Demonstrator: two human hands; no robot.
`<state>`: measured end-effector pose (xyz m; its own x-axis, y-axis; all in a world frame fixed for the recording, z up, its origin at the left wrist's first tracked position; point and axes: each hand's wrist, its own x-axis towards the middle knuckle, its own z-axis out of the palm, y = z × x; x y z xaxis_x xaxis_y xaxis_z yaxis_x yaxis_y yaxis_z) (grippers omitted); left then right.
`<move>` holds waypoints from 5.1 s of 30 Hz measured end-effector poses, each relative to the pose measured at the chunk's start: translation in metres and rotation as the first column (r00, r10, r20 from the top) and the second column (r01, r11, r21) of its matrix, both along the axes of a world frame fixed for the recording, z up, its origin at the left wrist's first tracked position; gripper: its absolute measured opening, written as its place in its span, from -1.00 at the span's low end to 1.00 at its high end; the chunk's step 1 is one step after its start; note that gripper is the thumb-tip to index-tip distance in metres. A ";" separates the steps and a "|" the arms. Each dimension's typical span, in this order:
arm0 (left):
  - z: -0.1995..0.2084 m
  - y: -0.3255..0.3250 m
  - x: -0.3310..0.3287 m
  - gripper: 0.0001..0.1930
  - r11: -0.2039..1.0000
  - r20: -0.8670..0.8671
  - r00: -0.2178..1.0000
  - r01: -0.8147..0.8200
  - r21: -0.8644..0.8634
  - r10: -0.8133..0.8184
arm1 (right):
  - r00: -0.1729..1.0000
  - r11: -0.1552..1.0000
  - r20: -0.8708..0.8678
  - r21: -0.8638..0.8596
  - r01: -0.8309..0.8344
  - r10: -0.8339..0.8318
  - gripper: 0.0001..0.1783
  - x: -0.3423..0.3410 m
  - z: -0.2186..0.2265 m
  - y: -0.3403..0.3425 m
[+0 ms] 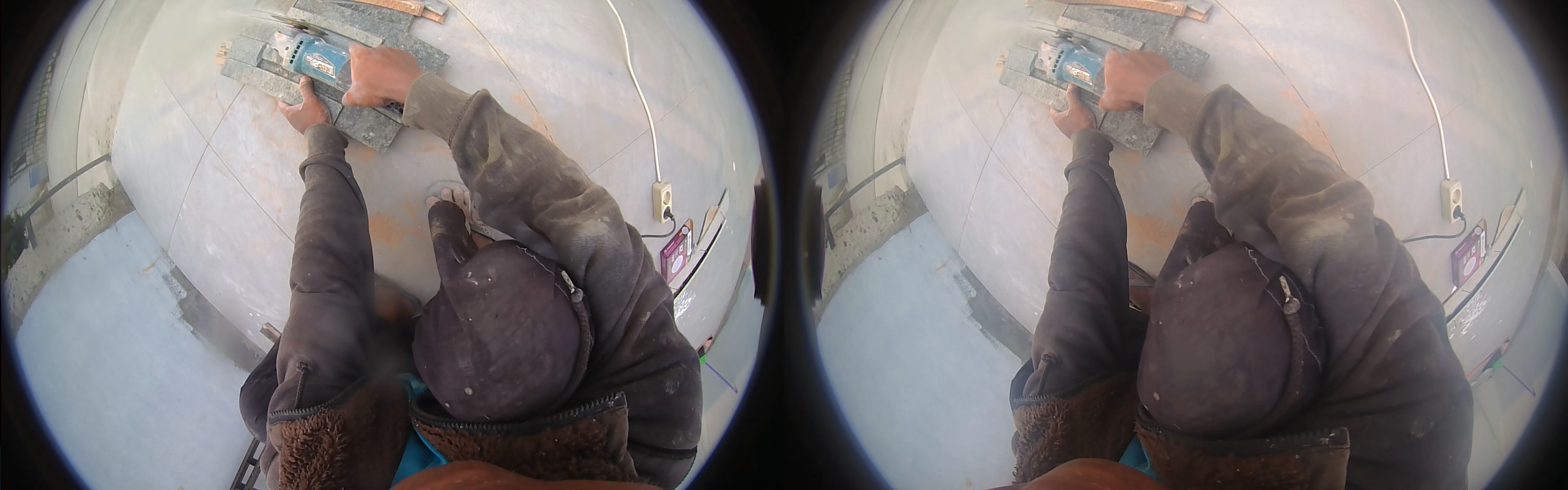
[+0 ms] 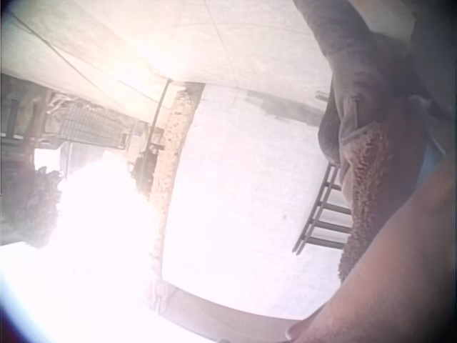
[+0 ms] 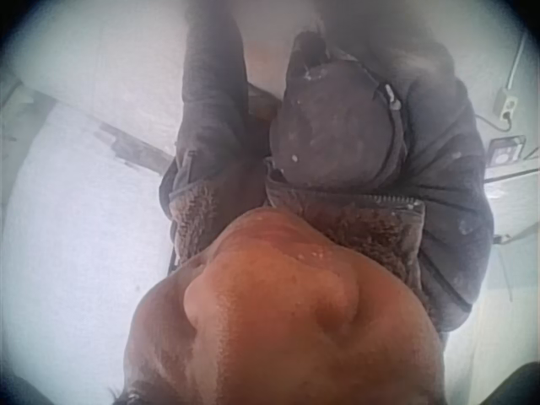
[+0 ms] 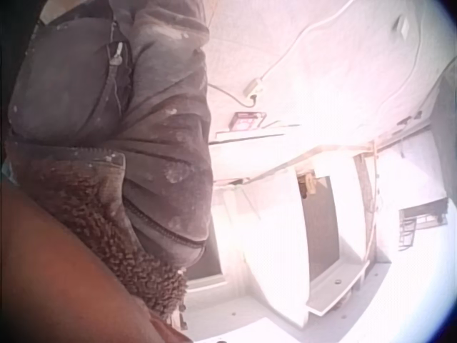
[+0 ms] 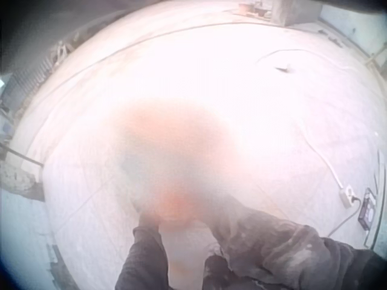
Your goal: The person uses an angle grinder to cut and shape rectangular stone tiles on a tiled floor. They hold the tiles with one hand and operate the grinder with the other, then lift and inspect the cut pieces before placing them against a wall.
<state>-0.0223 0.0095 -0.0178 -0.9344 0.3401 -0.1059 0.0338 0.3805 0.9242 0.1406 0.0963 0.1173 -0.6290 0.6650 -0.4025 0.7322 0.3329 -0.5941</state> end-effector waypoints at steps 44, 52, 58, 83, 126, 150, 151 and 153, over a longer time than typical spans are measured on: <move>-0.015 -0.003 -0.012 0.05 0.999 -0.034 0.999 0.034 0.000 -0.034 | 1.000 1.000 0.009 -0.018 0.011 -0.011 -0.42 -0.001 0.002 -0.002; -0.008 -0.002 -0.008 0.05 0.999 -0.004 0.999 0.048 -0.003 -0.048 | 1.000 1.000 0.025 -0.019 0.003 -0.003 -0.39 -0.004 -0.001 0.001; -0.014 0.000 -0.009 0.07 0.999 0.010 0.999 0.038 -0.026 -0.038 | 1.000 1.000 0.025 0.011 0.006 -0.007 -0.39 -0.005 -0.004 0.002; -0.009 0.000 -0.005 0.07 0.998 -0.009 1.000 0.004 -0.055 -0.004 | 1.000 1.000 -0.028 0.011 0.003 -0.002 -0.41 0.018 -0.004 -0.008; 0.003 0.002 0.002 0.03 1.000 -0.007 1.000 0.019 -0.003 -0.019 | 1.000 1.000 0.014 -0.008 0.007 -0.007 -0.43 0.053 -0.005 -0.024; -0.008 -0.002 -0.007 0.10 0.999 0.021 0.999 0.037 -0.006 -0.037 | 1.000 1.000 -0.005 -0.013 0.016 -0.016 -0.45 0.025 0.000 -0.011; -0.010 -0.003 -0.009 0.10 0.999 0.022 0.999 0.039 0.003 -0.039 | 1.000 1.000 -0.007 -0.028 0.004 -0.005 -0.45 0.023 0.002 -0.010; -0.011 -0.003 -0.009 0.10 0.999 0.019 0.999 0.037 0.002 -0.037 | 1.000 1.000 -0.009 -0.029 -0.001 0.000 -0.44 0.020 0.002 -0.008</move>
<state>-0.0313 0.0065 -0.0291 -0.9190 0.3745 -0.1234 0.0298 0.3781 0.9253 0.1608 0.0886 0.1195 -0.6329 0.6528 -0.4162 0.7267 0.3156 -0.6101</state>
